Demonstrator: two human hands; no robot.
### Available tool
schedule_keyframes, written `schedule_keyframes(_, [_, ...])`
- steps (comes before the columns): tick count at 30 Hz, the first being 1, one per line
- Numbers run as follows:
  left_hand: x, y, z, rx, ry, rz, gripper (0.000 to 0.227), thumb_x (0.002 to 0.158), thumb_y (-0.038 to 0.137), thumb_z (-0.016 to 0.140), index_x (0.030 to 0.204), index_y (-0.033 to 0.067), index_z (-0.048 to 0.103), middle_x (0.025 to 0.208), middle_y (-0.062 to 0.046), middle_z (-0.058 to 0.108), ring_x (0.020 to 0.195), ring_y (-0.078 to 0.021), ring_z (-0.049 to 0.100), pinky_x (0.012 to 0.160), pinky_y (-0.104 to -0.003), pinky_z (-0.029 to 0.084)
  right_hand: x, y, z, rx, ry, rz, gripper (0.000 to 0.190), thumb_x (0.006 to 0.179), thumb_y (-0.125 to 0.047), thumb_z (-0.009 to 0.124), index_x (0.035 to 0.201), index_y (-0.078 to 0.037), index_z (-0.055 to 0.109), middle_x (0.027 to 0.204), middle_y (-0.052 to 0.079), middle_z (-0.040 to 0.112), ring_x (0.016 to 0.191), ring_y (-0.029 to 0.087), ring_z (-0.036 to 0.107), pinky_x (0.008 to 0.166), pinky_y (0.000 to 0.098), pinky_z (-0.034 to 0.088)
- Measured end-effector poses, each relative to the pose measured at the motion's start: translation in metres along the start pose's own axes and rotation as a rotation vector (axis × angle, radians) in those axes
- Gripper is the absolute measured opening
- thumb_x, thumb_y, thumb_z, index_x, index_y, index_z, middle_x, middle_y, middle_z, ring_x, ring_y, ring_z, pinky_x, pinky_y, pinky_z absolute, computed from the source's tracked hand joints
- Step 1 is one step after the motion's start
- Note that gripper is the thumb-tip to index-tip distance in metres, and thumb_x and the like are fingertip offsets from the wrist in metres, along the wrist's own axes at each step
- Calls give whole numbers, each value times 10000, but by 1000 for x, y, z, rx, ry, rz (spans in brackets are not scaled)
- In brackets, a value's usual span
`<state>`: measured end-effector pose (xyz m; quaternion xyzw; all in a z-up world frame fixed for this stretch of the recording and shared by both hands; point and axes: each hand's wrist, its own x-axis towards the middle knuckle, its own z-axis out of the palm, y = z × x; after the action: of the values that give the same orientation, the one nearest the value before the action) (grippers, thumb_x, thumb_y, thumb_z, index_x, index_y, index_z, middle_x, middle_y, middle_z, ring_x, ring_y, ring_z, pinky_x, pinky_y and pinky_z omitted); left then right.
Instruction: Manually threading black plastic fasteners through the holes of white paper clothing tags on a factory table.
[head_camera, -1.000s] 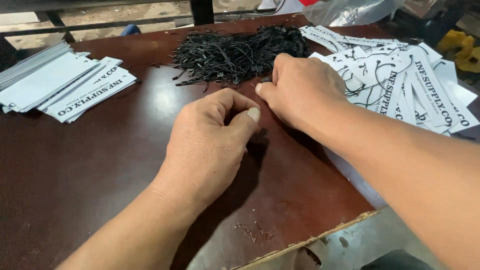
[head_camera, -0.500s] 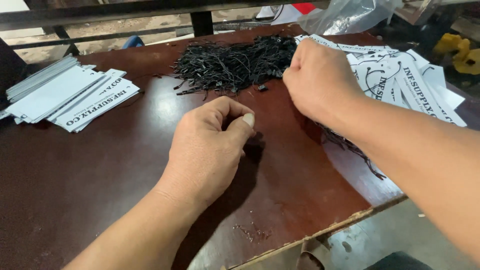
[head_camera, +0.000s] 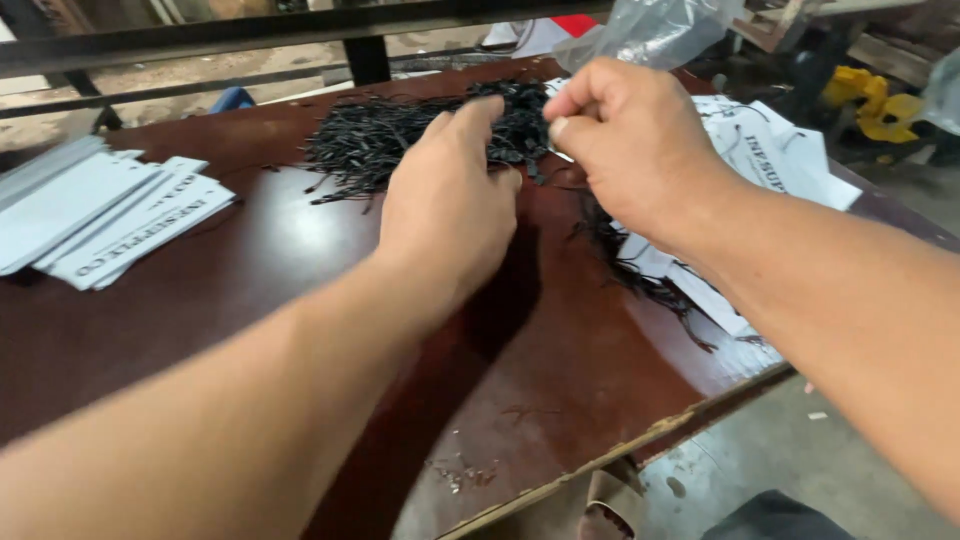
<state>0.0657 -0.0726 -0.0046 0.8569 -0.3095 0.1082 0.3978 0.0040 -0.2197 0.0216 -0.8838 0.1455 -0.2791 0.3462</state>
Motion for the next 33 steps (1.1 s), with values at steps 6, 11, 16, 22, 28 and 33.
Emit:
schedule_keyframes(6, [45, 0, 10, 165, -176, -51, 170, 880, 230, 597, 958, 257, 744, 953, -81, 749, 924, -365, 660, 763, -509, 500, -8, -2, -26, 32, 21, 93, 119, 840, -93, 598, 901, -156, 679, 698, -19, 635, 578, 88, 621, 570, 261, 481])
schedule_keyframes(11, [54, -16, -2, 126, -158, -119, 185, 921, 196, 611, 964, 243, 784, 899, -39, 755, 858, -261, 677, 738, -443, 544, -23, 9, -33, -7, 99, 221, 102, 862, -94, 607, 878, -164, 679, 697, -19, 605, 582, 118, 535, 572, 306, 451])
schedule_keyframes(16, [56, -25, -14, 80, -106, -103, 194, 941, 159, 600, 932, 209, 787, 792, 25, 756, 819, -161, 678, 742, -386, 563, -33, 26, -35, -27, 235, 135, 162, 865, -104, 592, 901, -206, 712, 690, -58, 605, 630, 91, 510, 617, 284, 452])
schedule_keyframes(22, [63, -36, -24, 62, -27, -58, 147, 907, 180, 639, 907, 226, 778, 774, 46, 749, 787, -153, 667, 757, -371, 538, -32, 29, -51, 58, 458, 126, 188, 767, -74, 638, 888, -172, 743, 674, -74, 584, 620, 55, 477, 540, 263, 393])
schedule_keyframes(28, [52, -24, -43, 60, -45, -164, 166, 971, 191, 621, 912, 203, 775, 870, 4, 724, 790, -180, 636, 657, -390, 540, -45, 12, -51, -6, 399, 233, 169, 816, -87, 629, 889, -199, 733, 755, -70, 647, 708, 83, 553, 635, 300, 479])
schedule_keyframes(33, [50, -34, -50, 112, -9, -93, 70, 930, 199, 677, 890, 207, 733, 841, -20, 711, 858, -218, 631, 667, -433, 504, -53, 6, -43, -11, 270, 156, 130, 842, -81, 649, 886, -168, 736, 815, -29, 713, 711, 92, 595, 654, 284, 503])
